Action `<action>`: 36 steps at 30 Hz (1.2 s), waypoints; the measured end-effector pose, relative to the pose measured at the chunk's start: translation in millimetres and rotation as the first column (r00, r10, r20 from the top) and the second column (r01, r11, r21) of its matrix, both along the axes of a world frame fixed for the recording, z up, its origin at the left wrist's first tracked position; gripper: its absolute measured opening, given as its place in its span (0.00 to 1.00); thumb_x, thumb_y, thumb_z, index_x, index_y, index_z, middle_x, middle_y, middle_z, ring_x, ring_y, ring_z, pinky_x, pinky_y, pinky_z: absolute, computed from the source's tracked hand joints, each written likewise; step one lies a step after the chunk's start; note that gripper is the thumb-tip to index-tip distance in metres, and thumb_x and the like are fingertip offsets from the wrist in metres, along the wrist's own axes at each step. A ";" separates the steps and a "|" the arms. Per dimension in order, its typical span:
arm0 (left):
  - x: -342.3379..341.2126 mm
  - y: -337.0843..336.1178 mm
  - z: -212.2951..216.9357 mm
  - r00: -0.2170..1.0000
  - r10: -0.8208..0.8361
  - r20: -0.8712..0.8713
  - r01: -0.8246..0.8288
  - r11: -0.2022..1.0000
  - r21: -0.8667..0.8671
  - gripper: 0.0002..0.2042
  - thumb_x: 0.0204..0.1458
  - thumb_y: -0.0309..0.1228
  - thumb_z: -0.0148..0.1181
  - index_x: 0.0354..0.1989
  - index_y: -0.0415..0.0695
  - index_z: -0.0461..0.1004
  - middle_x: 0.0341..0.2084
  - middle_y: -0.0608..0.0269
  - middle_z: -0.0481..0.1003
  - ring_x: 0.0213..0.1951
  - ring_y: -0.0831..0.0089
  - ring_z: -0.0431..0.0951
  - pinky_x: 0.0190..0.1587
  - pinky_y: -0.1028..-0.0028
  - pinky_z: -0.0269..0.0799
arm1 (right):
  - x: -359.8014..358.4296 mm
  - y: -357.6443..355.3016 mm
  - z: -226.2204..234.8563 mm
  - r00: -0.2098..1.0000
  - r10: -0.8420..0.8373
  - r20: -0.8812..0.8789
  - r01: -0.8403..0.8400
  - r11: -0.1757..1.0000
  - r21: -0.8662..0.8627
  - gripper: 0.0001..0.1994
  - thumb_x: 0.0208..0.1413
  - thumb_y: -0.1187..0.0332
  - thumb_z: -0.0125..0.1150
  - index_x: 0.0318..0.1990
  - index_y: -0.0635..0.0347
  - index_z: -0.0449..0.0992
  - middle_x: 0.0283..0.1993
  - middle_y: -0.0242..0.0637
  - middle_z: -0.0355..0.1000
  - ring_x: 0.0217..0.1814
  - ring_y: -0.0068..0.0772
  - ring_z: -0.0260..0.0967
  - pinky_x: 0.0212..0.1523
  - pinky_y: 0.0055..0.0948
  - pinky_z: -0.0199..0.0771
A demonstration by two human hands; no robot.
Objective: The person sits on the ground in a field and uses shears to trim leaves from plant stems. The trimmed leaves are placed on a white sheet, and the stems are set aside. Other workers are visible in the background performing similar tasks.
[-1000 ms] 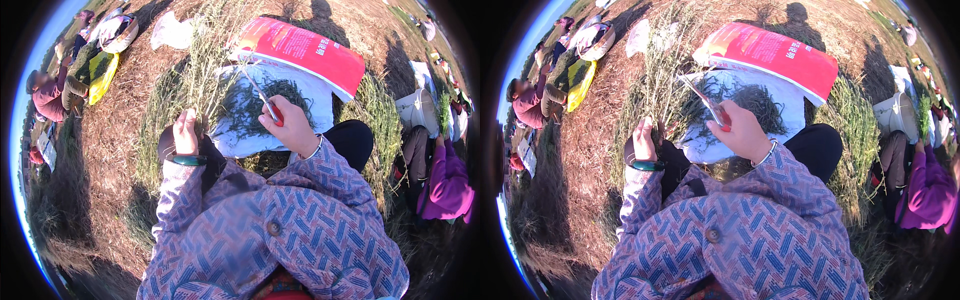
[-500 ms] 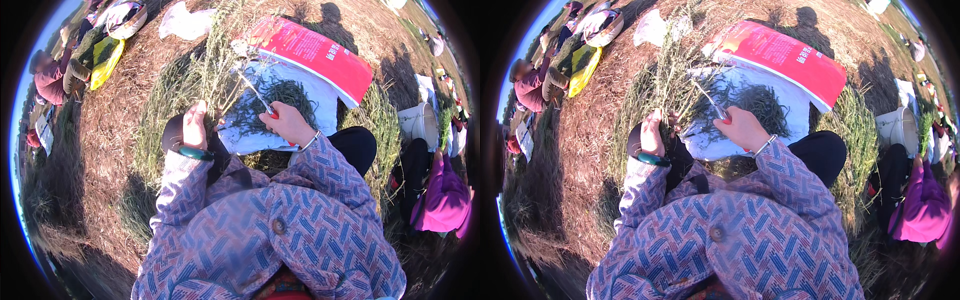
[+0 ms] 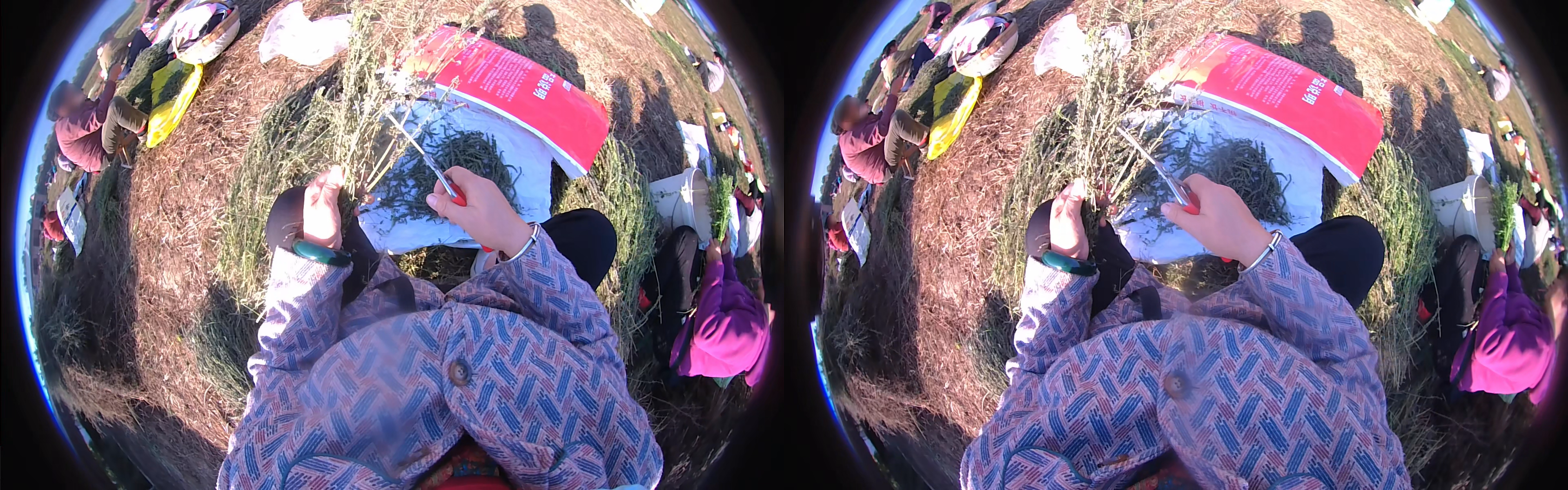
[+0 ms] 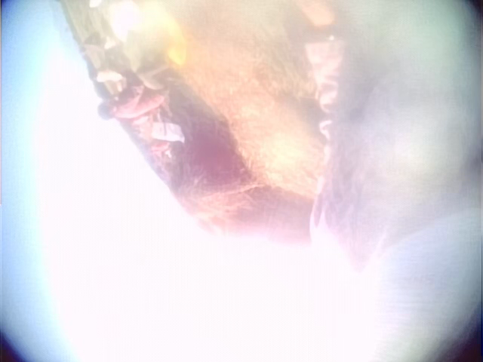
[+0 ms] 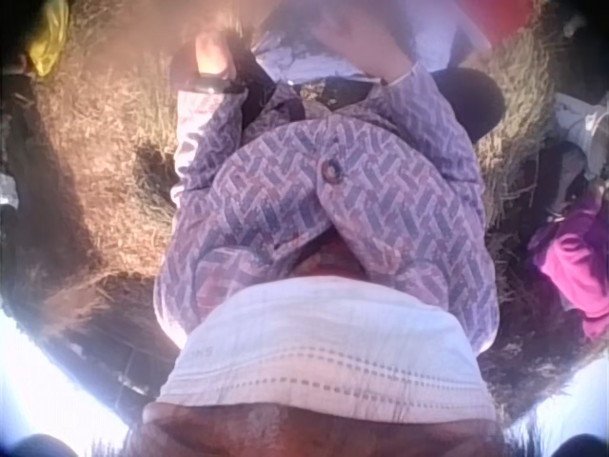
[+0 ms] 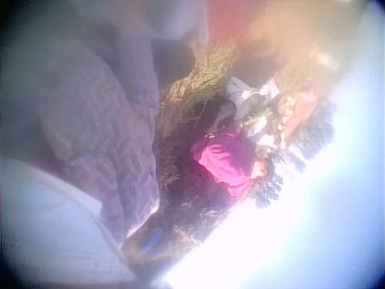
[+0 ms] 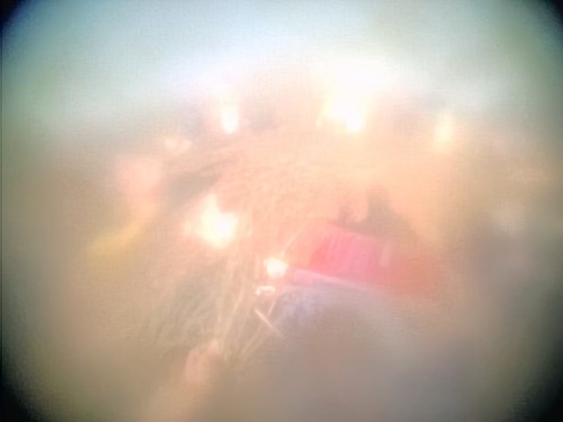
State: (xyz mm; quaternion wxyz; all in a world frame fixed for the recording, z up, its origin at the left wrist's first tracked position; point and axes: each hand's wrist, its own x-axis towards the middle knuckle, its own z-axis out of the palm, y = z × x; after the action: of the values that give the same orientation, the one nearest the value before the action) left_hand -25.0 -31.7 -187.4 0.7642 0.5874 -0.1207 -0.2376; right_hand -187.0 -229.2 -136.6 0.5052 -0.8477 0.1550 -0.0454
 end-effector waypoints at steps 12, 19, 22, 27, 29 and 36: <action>-1.7 1.8 -8.0 0.994 -0.081 0.067 0.083 0.996 -0.029 0.14 0.62 0.40 0.54 0.39 0.39 0.74 0.23 0.63 0.77 0.21 0.76 0.76 0.20 0.79 0.66 | 11.2 -1.0 34.3 1.000 -0.028 0.012 0.030 0.947 -0.321 0.20 0.52 0.57 0.64 0.39 0.66 0.69 0.30 0.45 0.74 0.34 0.48 0.74 0.37 0.41 0.72; -1.9 2.4 -10.3 0.994 -0.083 0.076 0.084 0.996 -0.004 0.13 0.62 0.40 0.54 0.37 0.40 0.73 0.23 0.68 0.74 0.22 0.80 0.74 0.21 0.80 0.65 | 5.3 -9.9 31.4 0.994 -0.045 0.103 0.082 0.918 -0.389 0.18 0.51 0.60 0.66 0.37 0.65 0.68 0.32 0.43 0.75 0.35 0.44 0.76 0.37 0.38 0.74; -2.5 1.8 -10.2 0.991 -0.071 0.117 0.069 0.997 0.017 0.13 0.62 0.40 0.54 0.36 0.41 0.74 0.23 0.69 0.74 0.22 0.81 0.74 0.20 0.81 0.64 | 5.7 -10.2 25.6 0.994 -0.065 0.087 0.094 0.922 -0.376 0.17 0.51 0.59 0.65 0.36 0.65 0.68 0.32 0.43 0.76 0.35 0.44 0.76 0.37 0.39 0.75; -4.1 0.9 -6.8 0.990 -0.066 0.126 0.062 0.997 0.038 0.13 0.63 0.39 0.53 0.35 0.40 0.73 0.21 0.68 0.74 0.21 0.81 0.73 0.21 0.82 0.64 | 4.2 -10.7 25.4 0.997 -0.074 -0.016 0.061 0.909 -0.413 0.17 0.52 0.57 0.63 0.35 0.64 0.70 0.32 0.42 0.77 0.36 0.46 0.76 0.38 0.40 0.75; -5.9 0.2 -4.6 0.985 -0.064 0.159 0.057 0.997 0.054 0.14 0.64 0.38 0.52 0.35 0.40 0.73 0.20 0.68 0.73 0.21 0.81 0.73 0.21 0.82 0.64 | 3.6 -11.7 27.2 0.998 -0.066 -0.019 0.051 0.898 -0.436 0.17 0.52 0.57 0.63 0.35 0.64 0.70 0.31 0.42 0.77 0.36 0.47 0.76 0.38 0.40 0.74; -5.3 0.9 -1.8 0.939 -0.095 0.330 0.064 0.993 0.104 0.14 0.64 0.37 0.50 0.33 0.39 0.72 0.19 0.69 0.71 0.20 0.81 0.72 0.21 0.81 0.62 | 1.0 -18.5 32.4 0.996 -0.084 -0.034 0.058 0.881 -0.470 0.17 0.50 0.57 0.65 0.35 0.63 0.71 0.33 0.42 0.78 0.37 0.45 0.77 0.39 0.39 0.75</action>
State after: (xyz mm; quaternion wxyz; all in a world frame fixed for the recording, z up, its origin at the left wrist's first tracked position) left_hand -30.3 -30.7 -189.2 0.6946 0.6482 -0.2613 -0.1706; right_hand -185.9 -247.7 -104.2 0.2791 -0.9393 0.1839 -0.0772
